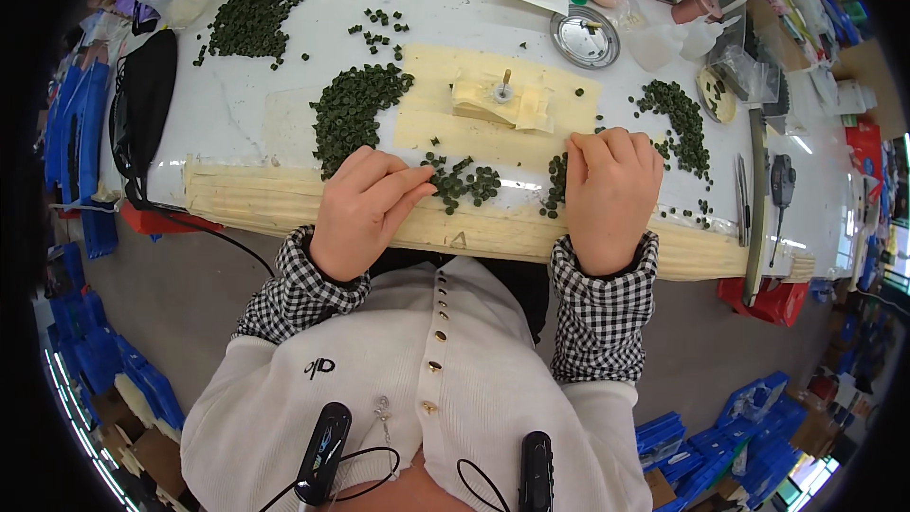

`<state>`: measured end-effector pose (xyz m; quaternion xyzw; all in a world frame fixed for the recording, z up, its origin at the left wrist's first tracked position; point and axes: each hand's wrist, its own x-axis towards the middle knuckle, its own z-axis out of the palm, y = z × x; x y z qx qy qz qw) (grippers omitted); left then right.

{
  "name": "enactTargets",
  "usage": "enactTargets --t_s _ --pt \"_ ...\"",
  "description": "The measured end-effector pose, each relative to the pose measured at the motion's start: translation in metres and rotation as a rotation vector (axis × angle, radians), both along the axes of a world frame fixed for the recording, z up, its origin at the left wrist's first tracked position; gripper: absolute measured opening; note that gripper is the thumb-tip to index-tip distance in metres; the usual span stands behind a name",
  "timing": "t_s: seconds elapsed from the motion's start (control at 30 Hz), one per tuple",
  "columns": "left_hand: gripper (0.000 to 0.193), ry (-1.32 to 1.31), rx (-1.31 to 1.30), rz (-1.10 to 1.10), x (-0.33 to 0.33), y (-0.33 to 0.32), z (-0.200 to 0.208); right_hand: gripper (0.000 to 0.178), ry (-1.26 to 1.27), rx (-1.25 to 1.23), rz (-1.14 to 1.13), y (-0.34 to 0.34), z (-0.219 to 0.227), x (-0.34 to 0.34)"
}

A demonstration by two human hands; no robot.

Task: Assembling or sorting small green plastic components at a factory workbench.

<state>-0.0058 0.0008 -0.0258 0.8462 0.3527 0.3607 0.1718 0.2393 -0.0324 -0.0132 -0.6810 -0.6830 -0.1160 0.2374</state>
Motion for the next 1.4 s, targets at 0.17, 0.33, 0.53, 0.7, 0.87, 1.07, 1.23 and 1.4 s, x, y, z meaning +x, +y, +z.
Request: enactTargets --t_s 0.17,0.33,0.53,0.7,0.87,1.07,1.23,1.4 --pt "0.014 0.010 0.035 0.193 -0.013 0.017 0.012 0.009 0.005 -0.005 -0.007 0.001 0.002 0.002" --pt "0.012 0.150 0.079 0.284 -0.017 0.029 0.017 0.010 0.372 0.113 -0.013 -0.007 0.010 -0.003" --pt "0.010 0.290 0.040 0.293 -0.007 0.034 0.018 0.010 0.519 0.162 0.059 -0.017 0.021 -0.020" --pt "0.010 0.336 0.046 0.279 -0.007 0.036 0.020 0.010 0.647 0.153 0.009 -0.026 0.014 -0.023" --pt "0.010 0.286 0.079 0.280 -0.007 0.038 0.019 0.010 0.694 0.174 0.046 -0.024 0.013 -0.027" --pt "0.010 0.274 0.085 0.272 -0.011 0.037 0.018 0.015 0.722 0.163 0.069 -0.025 0.009 -0.028" --pt "0.009 0.181 0.093 0.272 -0.010 0.037 0.024 0.015 0.702 0.158 0.084 -0.026 0.011 -0.031" --pt "0.011 0.142 0.035 0.230 -0.014 0.030 0.024 0.015 0.690 0.140 0.100 -0.025 0.010 -0.032"
